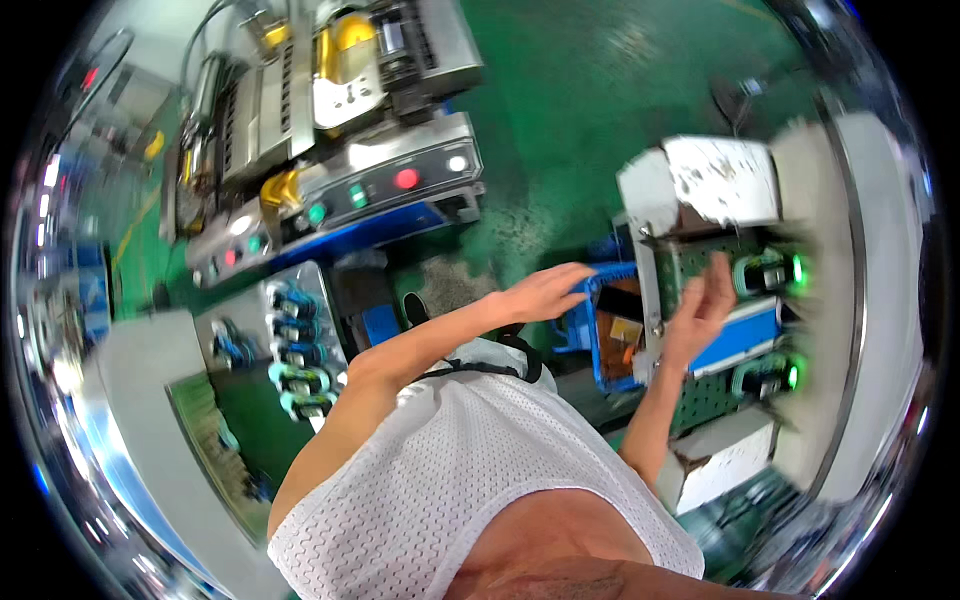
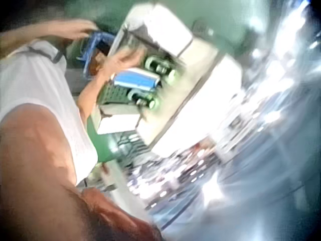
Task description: The person repeatedly picks up sneakers from a metal tray, places them into a machine, and then removes them to place them back on the tray. The person handles the shoes one at a time, cycling them through the machine multiple times.
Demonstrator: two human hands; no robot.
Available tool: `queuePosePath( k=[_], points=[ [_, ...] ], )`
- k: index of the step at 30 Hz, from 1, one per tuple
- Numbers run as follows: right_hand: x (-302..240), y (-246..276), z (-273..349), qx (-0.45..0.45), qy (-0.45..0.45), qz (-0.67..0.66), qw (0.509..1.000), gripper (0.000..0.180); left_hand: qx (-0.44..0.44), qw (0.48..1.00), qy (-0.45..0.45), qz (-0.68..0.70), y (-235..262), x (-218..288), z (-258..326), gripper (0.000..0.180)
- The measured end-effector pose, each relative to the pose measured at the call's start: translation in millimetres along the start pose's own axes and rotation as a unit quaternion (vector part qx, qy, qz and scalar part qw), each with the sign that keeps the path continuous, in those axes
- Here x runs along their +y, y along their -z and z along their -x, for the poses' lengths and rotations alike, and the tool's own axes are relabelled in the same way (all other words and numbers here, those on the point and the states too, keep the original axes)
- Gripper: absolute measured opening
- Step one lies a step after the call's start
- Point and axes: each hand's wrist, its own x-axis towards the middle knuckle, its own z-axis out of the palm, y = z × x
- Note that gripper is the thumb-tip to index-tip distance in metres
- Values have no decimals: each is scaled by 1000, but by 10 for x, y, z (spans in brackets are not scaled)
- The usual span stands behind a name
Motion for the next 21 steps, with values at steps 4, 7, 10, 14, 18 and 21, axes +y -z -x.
queuePosePath(
  k=[4,7,10,14,18,21],
  points=[
    [108,-1208,689,-429,-113,-63,894,42,216,923,296,-117,834,-435,2115,31],
    [167,-1836,1175,-570,-69,-55,817,40,480,788,366,-121,1260,-319,3522,24],
    [44,-2409,1551,-651,-40,-1,758,40,661,634,386,-109,1187,-356,4781,23],
    [-94,-3069,2039,-709,-3,83,700,41,765,490,407,-95,842,-474,5753,20],
    [-372,-3687,2570,-757,31,145,637,41,785,404,452,-126,666,-524,6518,16],
    [-642,-4076,2903,-785,72,189,585,42,768,352,493,-209,342,-782,7390,17]
  ],
)
